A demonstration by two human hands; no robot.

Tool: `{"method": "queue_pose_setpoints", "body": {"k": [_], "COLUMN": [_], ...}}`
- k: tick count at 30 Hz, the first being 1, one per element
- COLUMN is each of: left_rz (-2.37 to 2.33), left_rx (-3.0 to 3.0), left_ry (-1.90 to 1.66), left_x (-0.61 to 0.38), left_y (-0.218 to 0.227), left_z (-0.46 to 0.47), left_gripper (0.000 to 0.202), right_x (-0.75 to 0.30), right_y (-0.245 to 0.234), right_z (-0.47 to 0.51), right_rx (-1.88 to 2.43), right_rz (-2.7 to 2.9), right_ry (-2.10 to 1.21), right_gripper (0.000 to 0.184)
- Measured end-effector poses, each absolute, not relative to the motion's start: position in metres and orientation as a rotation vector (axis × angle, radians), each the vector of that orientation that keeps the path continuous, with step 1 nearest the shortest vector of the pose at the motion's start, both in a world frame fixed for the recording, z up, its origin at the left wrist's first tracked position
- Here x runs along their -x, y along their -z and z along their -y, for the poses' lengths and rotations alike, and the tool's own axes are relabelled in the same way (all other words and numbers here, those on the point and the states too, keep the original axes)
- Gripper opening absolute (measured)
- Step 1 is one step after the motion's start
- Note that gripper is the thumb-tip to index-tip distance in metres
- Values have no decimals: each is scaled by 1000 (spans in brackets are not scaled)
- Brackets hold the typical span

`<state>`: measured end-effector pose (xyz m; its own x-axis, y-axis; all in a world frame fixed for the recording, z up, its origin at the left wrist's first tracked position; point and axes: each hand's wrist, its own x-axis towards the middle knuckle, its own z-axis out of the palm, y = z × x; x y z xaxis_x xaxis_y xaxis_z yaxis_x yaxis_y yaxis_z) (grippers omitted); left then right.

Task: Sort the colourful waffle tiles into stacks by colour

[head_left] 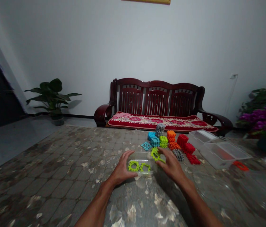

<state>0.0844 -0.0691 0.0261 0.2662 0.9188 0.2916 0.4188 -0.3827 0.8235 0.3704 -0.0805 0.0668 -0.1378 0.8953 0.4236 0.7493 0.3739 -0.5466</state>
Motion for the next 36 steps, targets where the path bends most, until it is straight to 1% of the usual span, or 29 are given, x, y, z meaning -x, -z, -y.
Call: {"method": "queue_pose_setpoints", "body": {"k": [5,9,12,15,20,22,27,30,33,36], "left_rz": [-1199,-1220,-1214,-1210,-1224,-1230,-1227,-1216,-1203,-1203], "left_rx": [-1922,-1923,-1930,-1934,-1944,-1949,-1937,-1936,-1933,-1926], "left_ry": [-1057,-1044,-1051,-1060,-1059,-1065,-1090,-1078,-1080,-1089], "left_x": [-84,-84,-84,-84,-83,-83,-83,-83,-83,-84], "left_y": [-25,-22,-21,-21,-19,-17,-14,-15,-15,-14], "left_z": [69,67,66,66,64,63,61,60,59,58], "left_gripper": [95,97,97,96,94,93,93,94,94,94], "right_x": [-355,-366,-380,-389,-388,-387,-389,-393,-391,-377], "right_y": [-71,-60,-47,-38,-37,-39,-38,-35,-40,-58], "right_z": [80,72,69,71,78,79,75,69,63,60], "right_rx": [1369,1377,1509,1683,1905,1937,1951,1897,1653,1429], "right_rz": [2042,1949,1860,1863,1992,2028,2017,1916,1831,1863], "right_ry": [-275,-219,-222,-253,-297,-283,-235,-234,-243,-282], "right_gripper": [60,52,50,55,76,76,67,67,66,67]}}
